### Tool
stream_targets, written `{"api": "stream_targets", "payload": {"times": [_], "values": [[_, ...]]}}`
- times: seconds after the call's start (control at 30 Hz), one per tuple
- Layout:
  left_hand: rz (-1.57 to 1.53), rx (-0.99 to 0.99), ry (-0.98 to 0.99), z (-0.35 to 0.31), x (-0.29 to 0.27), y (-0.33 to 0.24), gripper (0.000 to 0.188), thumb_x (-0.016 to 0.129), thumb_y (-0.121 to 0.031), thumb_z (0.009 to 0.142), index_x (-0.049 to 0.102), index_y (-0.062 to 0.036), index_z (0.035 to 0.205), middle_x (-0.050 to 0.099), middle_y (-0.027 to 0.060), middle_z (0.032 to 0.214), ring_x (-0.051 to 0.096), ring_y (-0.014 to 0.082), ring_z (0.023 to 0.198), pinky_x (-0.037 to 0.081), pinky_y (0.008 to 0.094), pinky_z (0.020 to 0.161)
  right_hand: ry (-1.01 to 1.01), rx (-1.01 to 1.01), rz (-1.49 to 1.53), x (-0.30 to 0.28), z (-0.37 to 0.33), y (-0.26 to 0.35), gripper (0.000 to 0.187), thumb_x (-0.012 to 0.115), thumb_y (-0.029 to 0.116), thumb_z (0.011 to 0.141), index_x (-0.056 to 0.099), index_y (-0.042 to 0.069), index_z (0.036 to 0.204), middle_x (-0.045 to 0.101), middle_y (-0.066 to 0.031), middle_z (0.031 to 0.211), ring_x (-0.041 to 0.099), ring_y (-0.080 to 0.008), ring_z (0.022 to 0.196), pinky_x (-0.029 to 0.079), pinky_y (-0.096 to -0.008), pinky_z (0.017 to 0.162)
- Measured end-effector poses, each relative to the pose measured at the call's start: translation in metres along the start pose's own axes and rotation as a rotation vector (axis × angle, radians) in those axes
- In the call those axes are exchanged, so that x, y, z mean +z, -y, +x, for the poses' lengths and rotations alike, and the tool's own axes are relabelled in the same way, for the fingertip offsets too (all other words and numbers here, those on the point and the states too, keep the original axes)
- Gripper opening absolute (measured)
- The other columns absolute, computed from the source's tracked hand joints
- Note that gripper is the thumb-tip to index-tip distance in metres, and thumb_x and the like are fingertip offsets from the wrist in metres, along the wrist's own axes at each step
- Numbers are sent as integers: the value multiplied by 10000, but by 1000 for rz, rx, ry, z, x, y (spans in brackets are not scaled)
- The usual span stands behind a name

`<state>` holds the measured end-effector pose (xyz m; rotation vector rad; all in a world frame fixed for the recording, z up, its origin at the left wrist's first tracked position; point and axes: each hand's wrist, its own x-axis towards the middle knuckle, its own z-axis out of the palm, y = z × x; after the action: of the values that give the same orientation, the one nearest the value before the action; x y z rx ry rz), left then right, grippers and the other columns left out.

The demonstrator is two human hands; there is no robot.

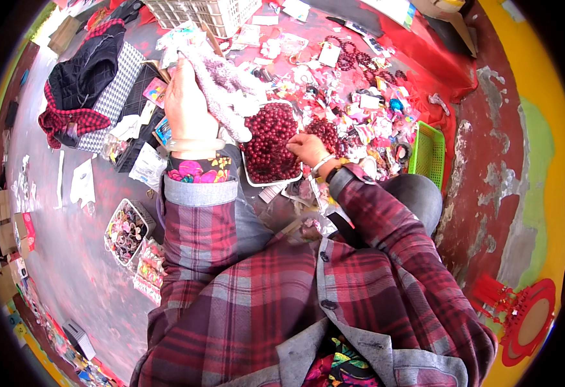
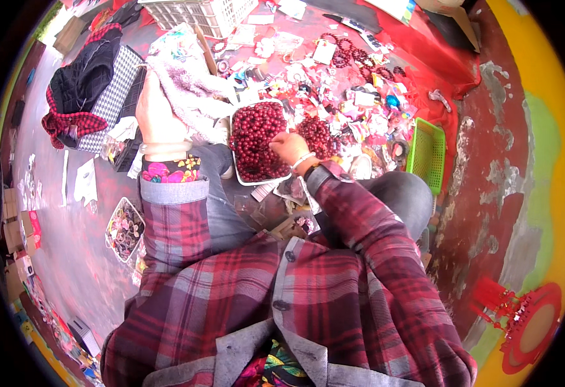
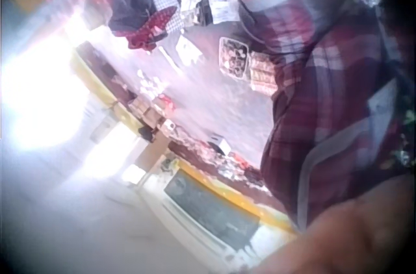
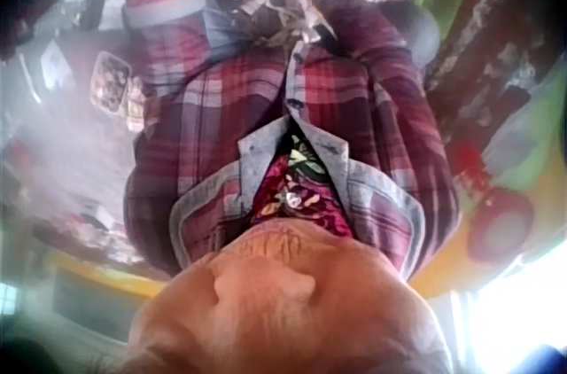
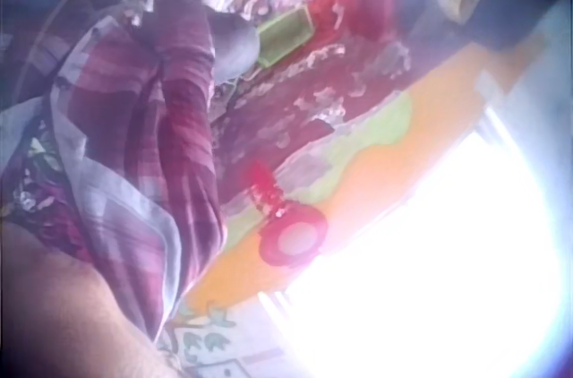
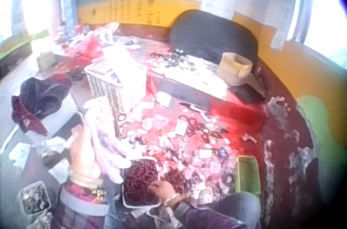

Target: The person sits on a low stool and cleans red beaded bracelets using a white cloth. They pick up a bracelet, wipe it thoroughly with the cloth, and place it back into a container filled with similar beads.

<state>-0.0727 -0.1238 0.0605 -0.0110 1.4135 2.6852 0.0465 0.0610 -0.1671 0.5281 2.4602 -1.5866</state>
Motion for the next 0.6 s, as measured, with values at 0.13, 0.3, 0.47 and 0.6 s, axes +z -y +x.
{"api": "stream_targets", "payload": {"times": [0.13,0.3,0.47,0.6], "values": [[41,73,37,3,-7,5,346,454,-253,940,523,11,1153,596,103,1056,591,197,965,483,334,825,41,224,341,44,19,-10,164,603,154,830,628,4,892,618,-71,745,605,-156,649,529,-301,541],[505,357,142,19,-33,19,334,545,-176,868,517,28,1132,610,121,1022,602,221,936,471,309,817,65,446,735,65,47,-34,225,545,164,883,561,13,1049,616,-72,873,604,-198,820,530,-358,735],[500,285,167,23,-25,29,330,499,-188,895,511,14,1156,595,122,1060,579,223,990,457,332,866,73,348,450,61,76,-159,258,511,212,895,545,13,1056,629,-153,939,628,-276,839,529,-350,668],[22,-34,104,14,-5,15,294,453,-235,946,544,-13,1116,609,87,1026,581,204,965,463,348,859,6,363,1038,11,42,-231,188,561,253,838,638,87,883,669,-94,757,647,-244,632,510,-342,548]]}}
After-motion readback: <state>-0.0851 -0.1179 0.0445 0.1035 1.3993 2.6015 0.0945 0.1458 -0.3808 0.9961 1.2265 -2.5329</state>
